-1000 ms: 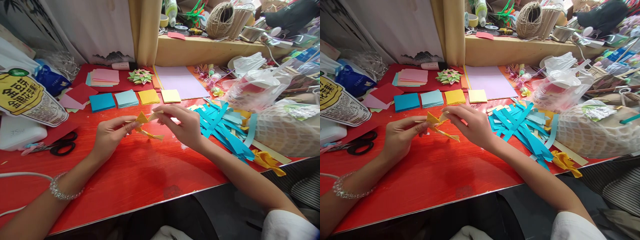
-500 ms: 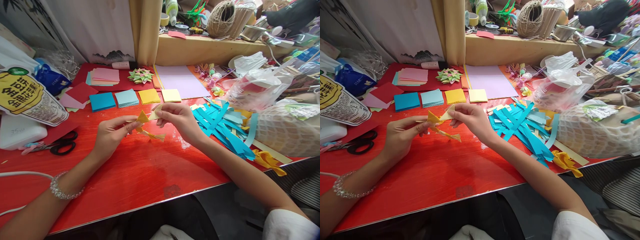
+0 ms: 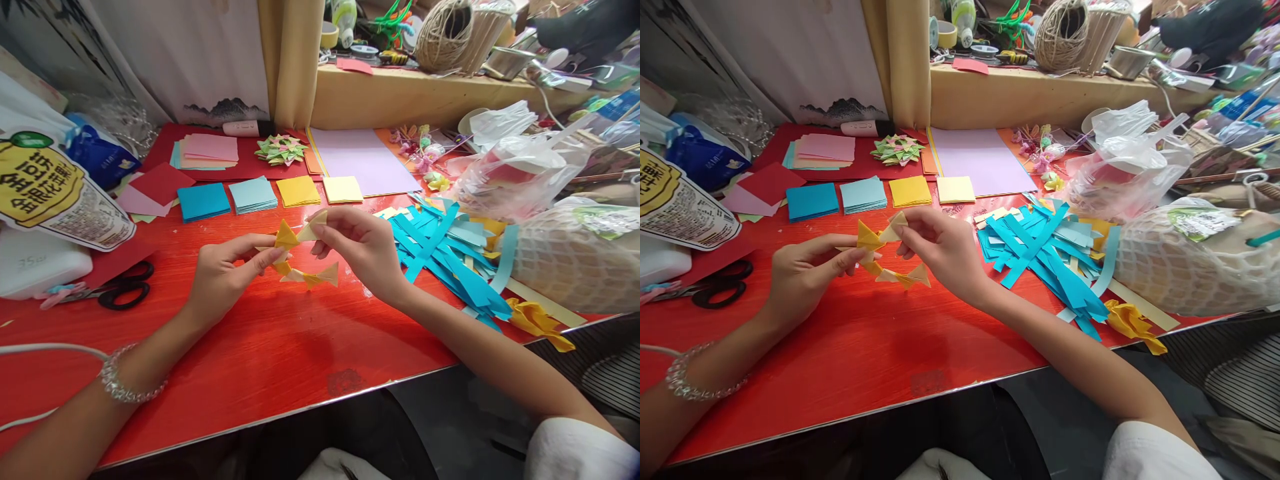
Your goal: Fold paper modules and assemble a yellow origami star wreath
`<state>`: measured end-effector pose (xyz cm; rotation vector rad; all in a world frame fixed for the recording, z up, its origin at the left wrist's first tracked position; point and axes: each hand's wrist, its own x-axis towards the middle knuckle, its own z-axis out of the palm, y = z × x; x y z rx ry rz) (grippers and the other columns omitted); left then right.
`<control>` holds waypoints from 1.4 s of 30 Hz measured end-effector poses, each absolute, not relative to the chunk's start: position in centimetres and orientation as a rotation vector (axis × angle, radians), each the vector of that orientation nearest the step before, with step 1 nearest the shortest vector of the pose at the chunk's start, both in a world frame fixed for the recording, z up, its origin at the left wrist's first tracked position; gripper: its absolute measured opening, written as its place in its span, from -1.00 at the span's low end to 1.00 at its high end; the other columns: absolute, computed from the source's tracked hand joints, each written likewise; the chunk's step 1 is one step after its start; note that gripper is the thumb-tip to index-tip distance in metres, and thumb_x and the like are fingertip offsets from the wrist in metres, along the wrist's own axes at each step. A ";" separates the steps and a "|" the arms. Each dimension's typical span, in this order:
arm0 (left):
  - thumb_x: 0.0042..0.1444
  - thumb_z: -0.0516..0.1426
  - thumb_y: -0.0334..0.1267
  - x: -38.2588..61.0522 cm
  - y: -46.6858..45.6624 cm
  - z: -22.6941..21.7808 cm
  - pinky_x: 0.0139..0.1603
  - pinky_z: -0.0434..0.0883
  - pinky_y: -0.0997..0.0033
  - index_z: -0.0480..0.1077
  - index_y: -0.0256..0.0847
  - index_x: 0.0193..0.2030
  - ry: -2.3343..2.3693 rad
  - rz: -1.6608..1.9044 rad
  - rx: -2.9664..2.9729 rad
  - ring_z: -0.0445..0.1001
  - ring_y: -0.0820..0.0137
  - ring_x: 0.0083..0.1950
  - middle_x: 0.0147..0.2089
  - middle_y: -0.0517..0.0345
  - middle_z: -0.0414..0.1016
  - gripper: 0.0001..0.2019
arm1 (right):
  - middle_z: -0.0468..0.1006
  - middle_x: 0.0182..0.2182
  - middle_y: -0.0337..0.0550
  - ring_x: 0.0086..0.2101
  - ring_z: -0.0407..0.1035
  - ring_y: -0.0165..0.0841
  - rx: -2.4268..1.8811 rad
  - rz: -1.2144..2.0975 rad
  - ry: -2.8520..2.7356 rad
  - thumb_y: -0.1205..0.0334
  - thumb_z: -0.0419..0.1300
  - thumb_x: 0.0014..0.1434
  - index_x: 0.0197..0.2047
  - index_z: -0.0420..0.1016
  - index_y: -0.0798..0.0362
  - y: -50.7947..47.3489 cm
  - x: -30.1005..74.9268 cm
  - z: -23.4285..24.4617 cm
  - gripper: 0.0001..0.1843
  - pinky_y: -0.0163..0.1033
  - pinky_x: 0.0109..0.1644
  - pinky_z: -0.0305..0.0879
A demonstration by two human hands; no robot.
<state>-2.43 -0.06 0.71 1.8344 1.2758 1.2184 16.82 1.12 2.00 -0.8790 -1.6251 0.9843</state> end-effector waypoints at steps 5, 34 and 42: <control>0.05 0.17 -0.20 -2.5 -0.3 0.8 -0.49 0.33 0.60 0.51 -0.12 -0.25 1.323 1.192 1.918 0.43 0.55 -0.49 -0.43 0.29 0.55 -0.86 | 0.49 -0.40 -0.25 -0.44 0.42 -0.52 -0.796 0.926 -1.650 0.27 0.11 0.16 -0.27 0.40 0.08 0.9 16.7 1.8 -0.91 -0.35 -0.32 0.43; 0.10 0.09 -0.09 -2.2 -0.7 0.7 -0.56 0.16 0.52 0.46 -0.11 -0.31 1.418 1.093 2.167 0.22 0.55 -0.61 -0.55 0.30 0.44 -0.80 | 0.54 -0.39 -0.20 -0.36 0.42 -0.45 -0.908 0.918 -1.890 0.16 0.07 0.19 -0.31 0.48 0.09 1.1 17.1 2.8 -0.78 -0.31 -0.26 0.35; 0.06 0.11 -0.07 -1.9 -0.6 0.7 -0.56 0.09 0.50 0.44 -0.16 -0.43 1.393 1.004 1.928 0.13 0.53 -0.58 -0.59 0.29 0.28 -0.77 | 0.51 -0.49 -0.18 -0.41 0.39 -0.44 -0.947 1.112 -1.727 0.00 0.11 0.12 -0.44 0.46 0.11 1.2 16.6 1.3 -0.66 -0.31 -0.31 0.32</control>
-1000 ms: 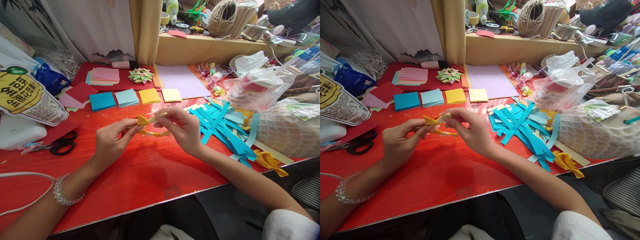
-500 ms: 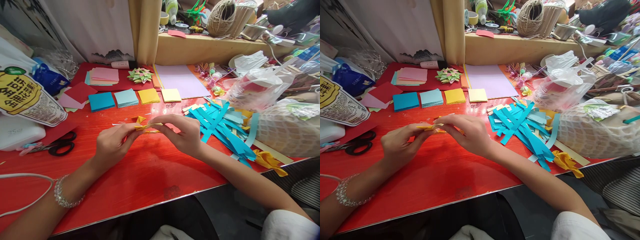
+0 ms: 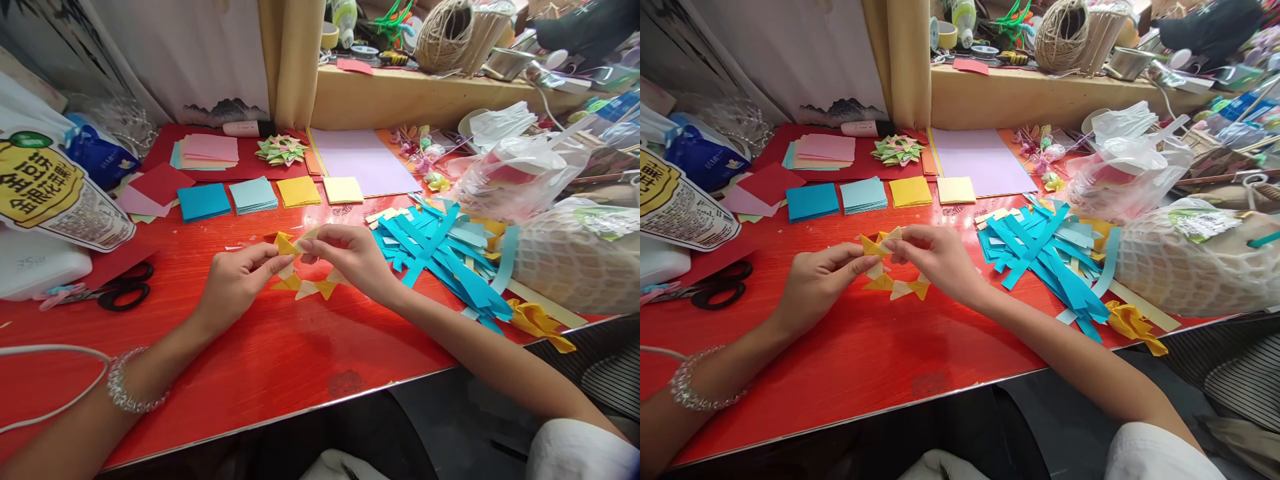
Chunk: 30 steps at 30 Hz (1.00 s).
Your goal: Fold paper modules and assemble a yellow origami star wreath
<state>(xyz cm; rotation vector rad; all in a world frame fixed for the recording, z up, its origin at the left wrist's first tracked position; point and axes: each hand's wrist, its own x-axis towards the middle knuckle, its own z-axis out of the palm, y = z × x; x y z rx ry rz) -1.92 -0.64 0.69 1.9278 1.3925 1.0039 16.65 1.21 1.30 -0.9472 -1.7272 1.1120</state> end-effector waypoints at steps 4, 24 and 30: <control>0.08 0.09 -0.07 -1.8 -0.7 0.6 -0.57 0.05 0.50 0.43 -0.16 -0.46 1.390 0.978 1.955 0.07 0.54 -0.59 -0.63 0.30 0.16 -0.76 | 0.51 -0.49 -0.18 -0.42 0.39 -0.45 -0.959 1.162 -1.702 -0.02 0.11 0.10 -0.45 0.46 0.11 1.1 16.5 1.2 -0.65 -0.30 -0.30 0.32; 0.04 0.09 0.00 -1.9 0.3 0.5 -0.54 0.20 0.54 0.37 -0.22 -0.49 1.099 0.531 1.793 0.29 0.47 -0.50 -0.52 0.23 0.35 -0.69 | 0.53 -0.38 -0.10 -0.34 0.40 -0.42 -1.085 1.331 -2.009 -0.15 -0.10 0.19 -0.37 0.49 0.11 5.1 19.0 1.7 -0.46 -0.28 -0.25 0.33; 0.00 0.14 -0.07 -1.7 0.3 0.2 -0.48 0.34 0.47 0.42 -0.15 -0.24 1.045 0.574 1.765 0.40 0.40 -0.43 -0.44 0.19 0.42 -0.76 | 0.34 -0.02 0.03 -0.20 0.35 -0.36 -1.058 0.762 -2.219 0.05 0.09 0.16 0.11 0.27 0.08 6.4 17.7 -1.6 -0.52 -0.19 -0.07 0.30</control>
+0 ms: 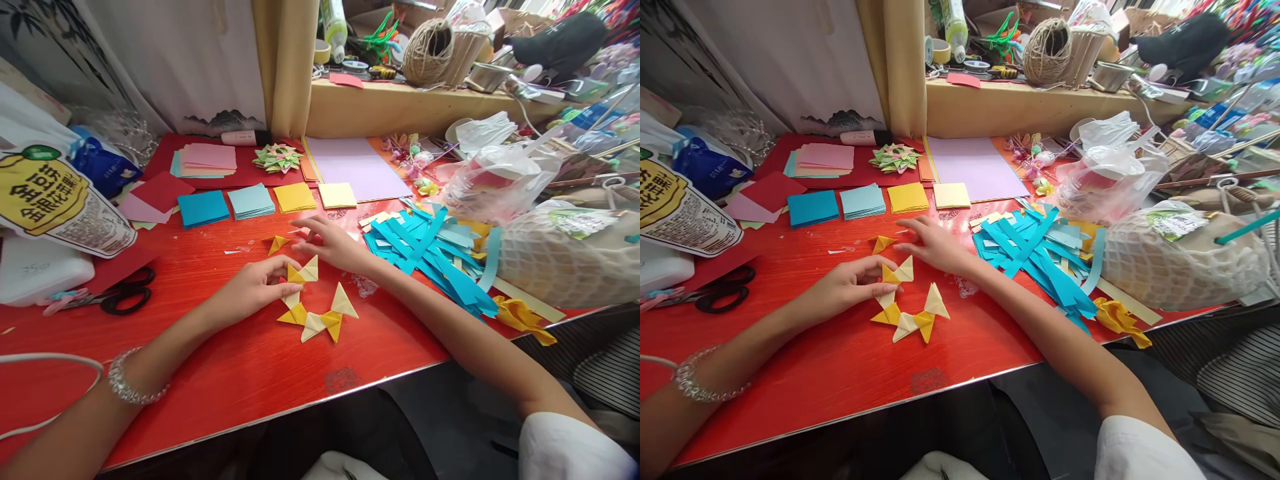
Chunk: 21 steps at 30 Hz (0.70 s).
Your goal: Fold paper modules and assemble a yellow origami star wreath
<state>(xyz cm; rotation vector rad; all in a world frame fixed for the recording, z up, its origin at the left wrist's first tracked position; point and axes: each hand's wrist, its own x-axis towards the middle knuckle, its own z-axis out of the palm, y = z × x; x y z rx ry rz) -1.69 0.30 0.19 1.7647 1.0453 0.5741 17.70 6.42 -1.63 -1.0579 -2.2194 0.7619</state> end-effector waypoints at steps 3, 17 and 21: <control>-0.02 0.17 -0.14 -1.5 0.3 0.0 -0.42 0.39 0.46 0.34 -0.11 -0.05 1.018 0.619 1.693 0.44 0.41 -0.37 -0.36 0.18 0.42 -0.65 | 0.20 0.09 0.02 -0.09 0.28 -0.29 -0.999 0.556 -2.424 0.17 0.05 0.19 0.23 0.08 -0.06 6.2 16.5 -1.7 -0.46 -0.19 -0.12 0.30; -0.03 0.17 -0.04 -1.9 0.6 0.7 -0.45 0.32 0.55 0.40 -0.21 -0.32 1.097 0.621 1.535 0.43 0.43 -0.40 -0.41 0.19 0.49 -0.73 | 0.49 -0.30 -0.17 -0.42 0.34 -0.48 -0.911 1.070 -1.888 0.26 0.14 0.11 -0.21 0.42 0.13 5.9 16.3 -1.9 -0.82 -0.35 -0.35 0.25; -0.02 0.17 -0.07 -2.1 0.9 0.7 -0.42 0.37 0.53 0.38 -0.23 -0.30 1.105 0.805 1.423 0.45 0.42 -0.40 -0.40 0.15 0.51 -0.74 | 0.48 -0.47 -0.25 -0.49 0.39 -0.48 -0.876 1.573 -1.633 0.21 0.21 0.04 -0.21 0.45 0.12 5.4 16.7 -1.5 -0.77 -0.33 -0.36 0.33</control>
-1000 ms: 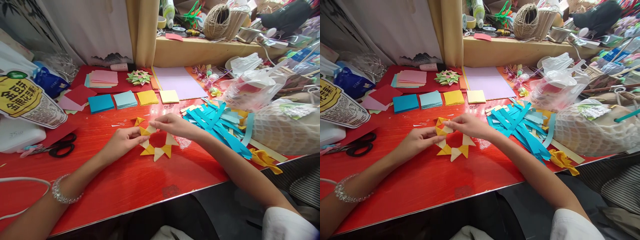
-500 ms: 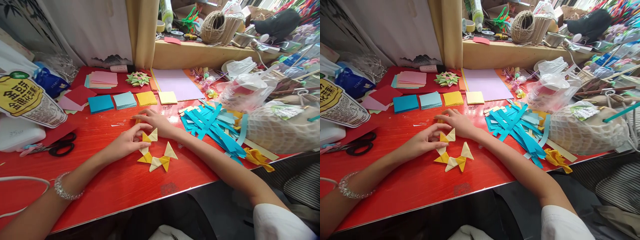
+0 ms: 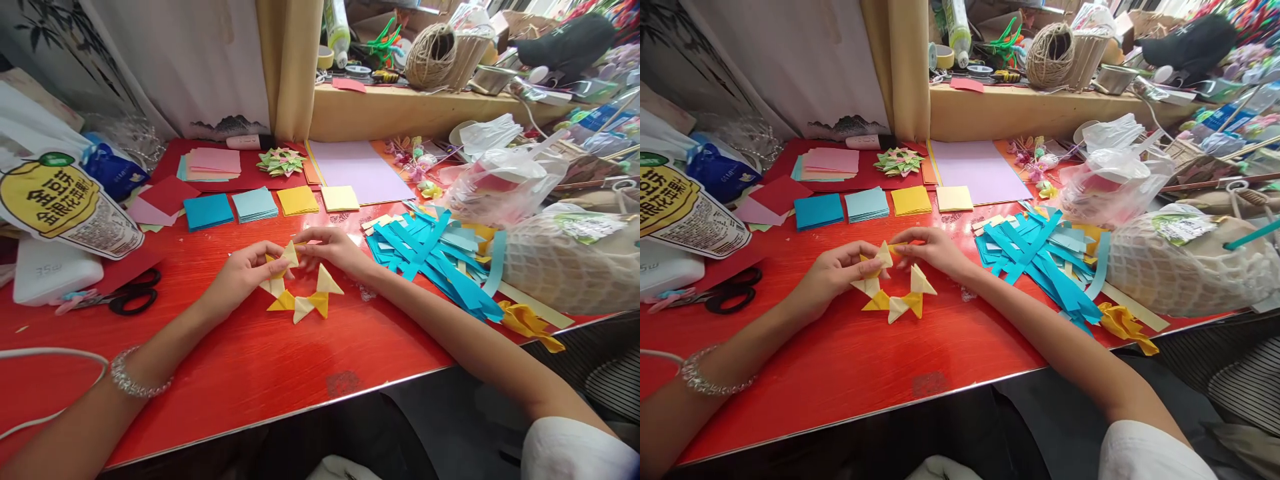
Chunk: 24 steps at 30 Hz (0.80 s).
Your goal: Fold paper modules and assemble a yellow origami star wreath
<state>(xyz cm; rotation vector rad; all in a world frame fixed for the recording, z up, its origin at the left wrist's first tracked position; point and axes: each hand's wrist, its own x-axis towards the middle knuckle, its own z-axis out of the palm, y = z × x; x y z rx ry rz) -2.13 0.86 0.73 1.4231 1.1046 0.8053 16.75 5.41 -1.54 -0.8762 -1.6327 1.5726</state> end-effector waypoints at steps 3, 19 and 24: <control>0.02 0.16 -0.09 -2.3 1.0 0.7 -0.38 0.39 0.51 0.36 -0.23 -0.26 1.086 0.852 1.324 0.47 0.43 -0.38 -0.39 0.12 0.53 -0.75 | 0.52 -0.37 -0.17 -0.31 0.43 -0.45 -0.795 1.730 -1.485 0.20 0.23 0.03 -0.30 0.51 0.15 5.6 16.9 -1.8 -0.80 -0.30 -0.13 0.34; 0.04 0.12 -0.03 -2.4 1.0 0.0 -0.33 0.38 0.48 0.36 -0.19 -0.27 1.251 0.799 1.708 0.46 0.40 -0.32 -0.29 0.18 0.48 -0.73 | 0.53 -0.33 -0.21 -0.29 0.44 -0.43 -0.728 1.694 -1.362 0.21 0.27 0.00 -0.35 0.34 0.09 5.8 16.9 -2.1 -0.80 -0.25 -0.13 0.33; 0.03 0.14 -0.06 -2.2 0.9 0.3 -0.34 0.39 0.48 0.36 -0.20 -0.31 1.218 0.911 1.680 0.44 0.42 -0.34 -0.32 0.19 0.44 -0.76 | 0.49 -0.44 -0.27 -0.40 0.44 -0.46 -0.715 1.511 -1.548 0.16 0.21 0.07 -0.21 0.32 0.05 5.5 17.0 -1.6 -0.77 -0.34 -0.30 0.33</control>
